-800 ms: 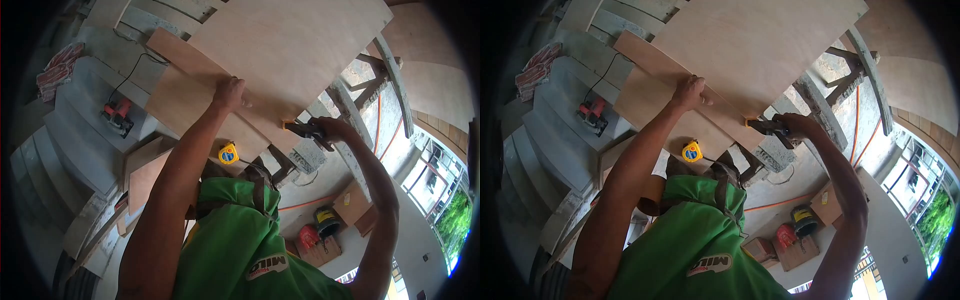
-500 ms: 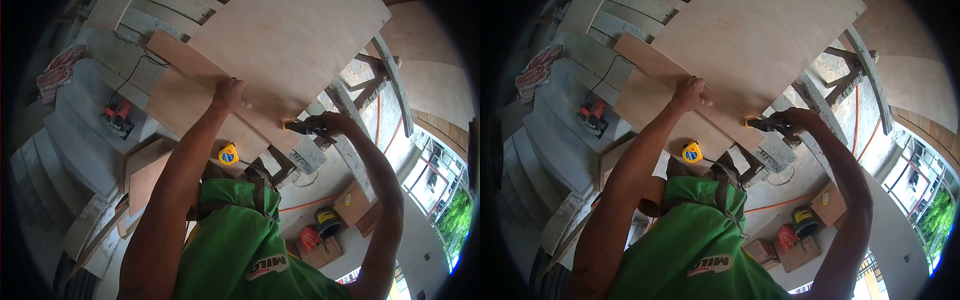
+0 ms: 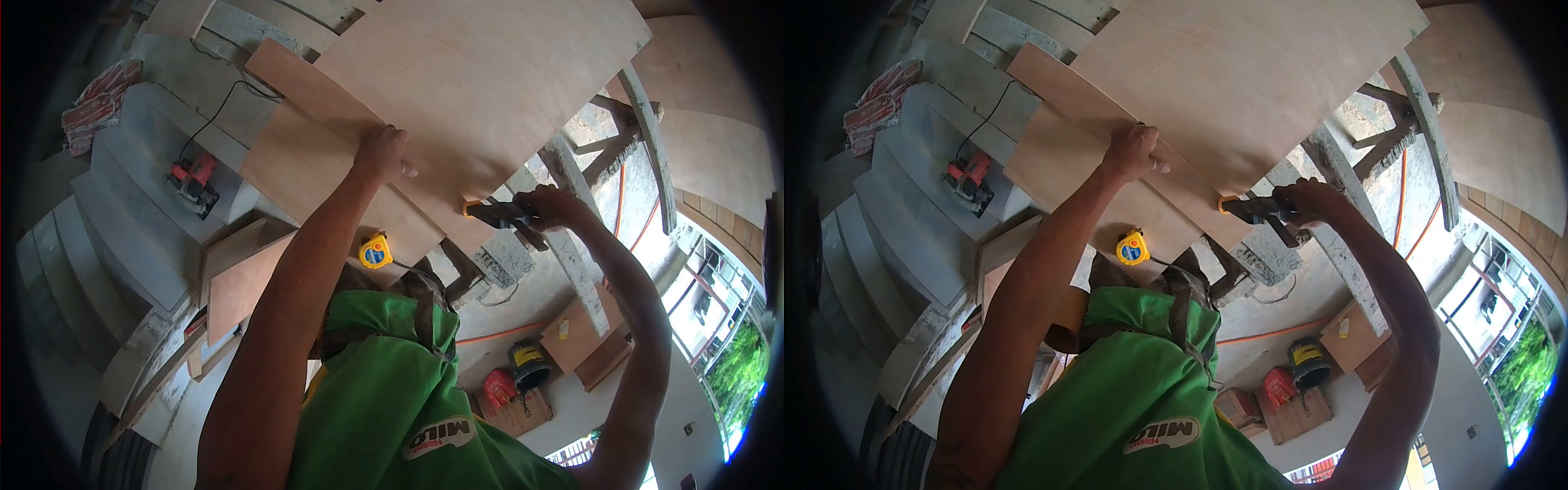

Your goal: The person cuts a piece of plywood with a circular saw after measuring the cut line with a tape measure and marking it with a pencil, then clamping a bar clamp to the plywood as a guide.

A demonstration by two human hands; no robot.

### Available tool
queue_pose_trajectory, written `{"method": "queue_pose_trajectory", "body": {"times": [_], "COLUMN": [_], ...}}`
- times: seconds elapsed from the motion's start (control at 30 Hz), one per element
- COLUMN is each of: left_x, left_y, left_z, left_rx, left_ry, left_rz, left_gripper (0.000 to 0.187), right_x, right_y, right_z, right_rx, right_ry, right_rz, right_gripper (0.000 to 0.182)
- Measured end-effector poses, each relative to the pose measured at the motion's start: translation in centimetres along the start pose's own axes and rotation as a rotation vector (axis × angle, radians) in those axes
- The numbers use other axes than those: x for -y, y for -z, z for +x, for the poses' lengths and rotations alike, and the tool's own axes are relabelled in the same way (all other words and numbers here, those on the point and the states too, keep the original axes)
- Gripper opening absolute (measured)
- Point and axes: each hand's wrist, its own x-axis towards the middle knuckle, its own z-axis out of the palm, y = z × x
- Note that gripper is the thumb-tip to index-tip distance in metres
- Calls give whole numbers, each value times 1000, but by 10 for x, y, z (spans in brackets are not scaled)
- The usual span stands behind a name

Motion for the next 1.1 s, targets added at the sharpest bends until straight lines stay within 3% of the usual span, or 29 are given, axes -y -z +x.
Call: {"method": "queue_pose_trajectory", "body": {"times": [0.1,0.2,0.27,0.43,0.53,0.63,0.7,1.03,1.1], "left_x": [-3,-1,-1,3,1,1,3,1,2], "left_y": [3,3,1,-3,-1,-2,-2,-4,-2], "left_z": [2,1,0,3,3,3,4,2,1], "left_rx": [74,31,-1,-18,3,10,5,-27,-56], "left_ry": [43,6,-2,-6,5,6,3,-26,-36], "left_rz": [0,-12,-11,-24,-24,-20,-14,-20,-15], "left_gripper": [50,49,48,47,46,45,45,45,45], "right_x": [-1,-4,-13,-10,-12,-13,-13,-12,-12], "right_y": [1,2,-5,9,8,-6,-5,-7,-8], "right_z": [2,6,15,17,7,13,26,18,29], "right_rx": [21,-19,-56,-15,-128,-150,17,-164,-4], "right_ry": [-14,-32,65,10,129,90,-75,29,-86], "right_rz": [6,-17,-155,-156,-105,-113,-119,-151,-134], "right_gripper": [38,33,28,30,26,26,33,29,31]}}
